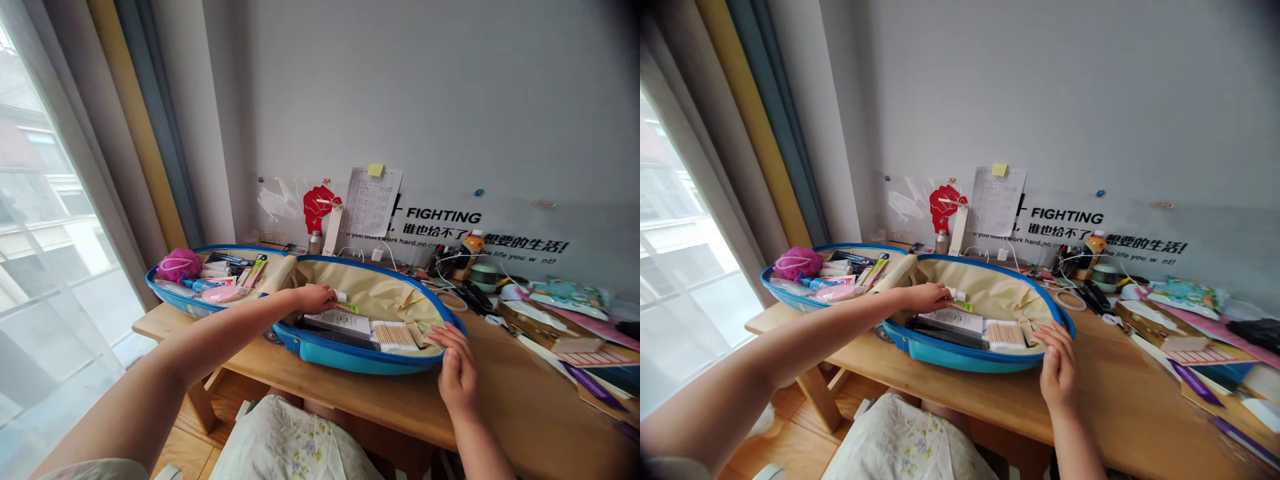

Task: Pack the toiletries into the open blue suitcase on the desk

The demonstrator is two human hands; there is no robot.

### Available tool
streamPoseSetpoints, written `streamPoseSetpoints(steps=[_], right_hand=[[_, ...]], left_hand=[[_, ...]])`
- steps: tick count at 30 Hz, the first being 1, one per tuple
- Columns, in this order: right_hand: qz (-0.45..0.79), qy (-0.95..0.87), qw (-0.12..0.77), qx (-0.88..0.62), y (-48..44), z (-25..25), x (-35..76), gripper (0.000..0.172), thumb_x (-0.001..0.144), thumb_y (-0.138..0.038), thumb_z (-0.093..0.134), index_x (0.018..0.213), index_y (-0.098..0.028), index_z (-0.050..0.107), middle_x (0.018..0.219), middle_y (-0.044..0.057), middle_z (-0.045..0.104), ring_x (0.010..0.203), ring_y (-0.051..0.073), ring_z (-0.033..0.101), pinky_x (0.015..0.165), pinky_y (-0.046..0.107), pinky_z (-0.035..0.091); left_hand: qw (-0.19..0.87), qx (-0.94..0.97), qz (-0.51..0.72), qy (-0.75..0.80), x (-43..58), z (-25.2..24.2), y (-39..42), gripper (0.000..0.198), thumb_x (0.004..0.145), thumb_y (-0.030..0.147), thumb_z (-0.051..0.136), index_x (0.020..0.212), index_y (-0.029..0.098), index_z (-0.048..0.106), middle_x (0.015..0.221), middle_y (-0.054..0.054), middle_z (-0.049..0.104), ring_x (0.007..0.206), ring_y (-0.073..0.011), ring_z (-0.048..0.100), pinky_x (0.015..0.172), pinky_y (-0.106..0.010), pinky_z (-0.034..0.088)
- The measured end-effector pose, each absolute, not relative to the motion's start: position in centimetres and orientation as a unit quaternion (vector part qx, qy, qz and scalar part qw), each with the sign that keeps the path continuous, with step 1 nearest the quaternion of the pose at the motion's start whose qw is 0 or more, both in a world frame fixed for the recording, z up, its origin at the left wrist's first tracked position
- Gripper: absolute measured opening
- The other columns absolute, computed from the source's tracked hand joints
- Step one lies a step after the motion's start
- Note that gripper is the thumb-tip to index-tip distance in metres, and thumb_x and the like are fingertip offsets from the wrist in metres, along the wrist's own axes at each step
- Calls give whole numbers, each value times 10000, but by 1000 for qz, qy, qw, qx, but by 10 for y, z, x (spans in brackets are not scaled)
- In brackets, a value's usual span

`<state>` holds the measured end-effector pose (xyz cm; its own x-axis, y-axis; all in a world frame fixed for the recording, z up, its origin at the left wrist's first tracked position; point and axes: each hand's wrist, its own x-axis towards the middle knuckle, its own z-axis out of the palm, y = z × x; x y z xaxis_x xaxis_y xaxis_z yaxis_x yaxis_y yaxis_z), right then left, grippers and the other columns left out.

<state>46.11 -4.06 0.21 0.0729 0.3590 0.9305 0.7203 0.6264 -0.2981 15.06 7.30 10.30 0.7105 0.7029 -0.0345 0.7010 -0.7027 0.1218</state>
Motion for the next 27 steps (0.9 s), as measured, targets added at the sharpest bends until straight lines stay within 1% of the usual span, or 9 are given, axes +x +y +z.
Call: streamPoseSetpoints(steps=[4,6,12,18,21,24,27], right_hand=[[-155,-666,604,-409,-40,2,462,363,983,-334,337,936,-195,668,1015,120,684,1142,282,584,980,552,446],[-154,-664,604,-413,-41,2,462,369,983,-343,335,934,-195,670,1007,121,685,1138,284,585,978,551,449],[-161,-666,607,-403,-41,3,460,350,983,-310,339,937,-192,665,999,122,682,1136,278,582,974,546,448],[-151,-658,616,-406,-40,3,459,377,983,-354,337,912,-198,673,982,117,686,1121,281,593,981,547,445],[-145,-655,618,-411,-40,2,460,389,981,-381,340,902,-200,675,974,115,687,1122,285,594,985,554,445],[-148,-659,614,-409,-39,1,461,379,981,-366,341,907,-198,673,986,118,689,1128,288,591,986,557,443],[-150,-662,612,-405,-39,1,461,372,980,-356,343,919,-199,675,1007,118,688,1133,287,588,989,553,442]], left_hand=[[65,932,-23,357,149,96,76,312,879,336,573,1159,208,617,1205,-91,631,1090,-214,626,949,-269,456],[65,933,-30,352,149,93,77,321,872,333,577,1165,209,617,1208,-90,636,1092,-212,625,955,-265,453],[60,936,-32,346,151,89,78,325,880,354,545,1163,218,627,1190,-83,665,1066,-220,637,918,-275,468],[64,938,-30,340,152,88,80,290,881,330,536,1120,217,655,1137,-70,696,1040,-221,648,867,-268,472],[68,936,-23,344,152,86,80,272,869,322,561,1104,228,663,1114,-56,706,1022,-212,654,847,-256,474],[74,931,-5,357,154,86,77,262,846,337,604,1070,225,679,1082,-52,716,985,-207,664,818,-248,484],[73,919,47,385,154,93,76,317,852,383,613,1128,234,663,1140,-45,696,1019,-191,653,866,-240,479]])
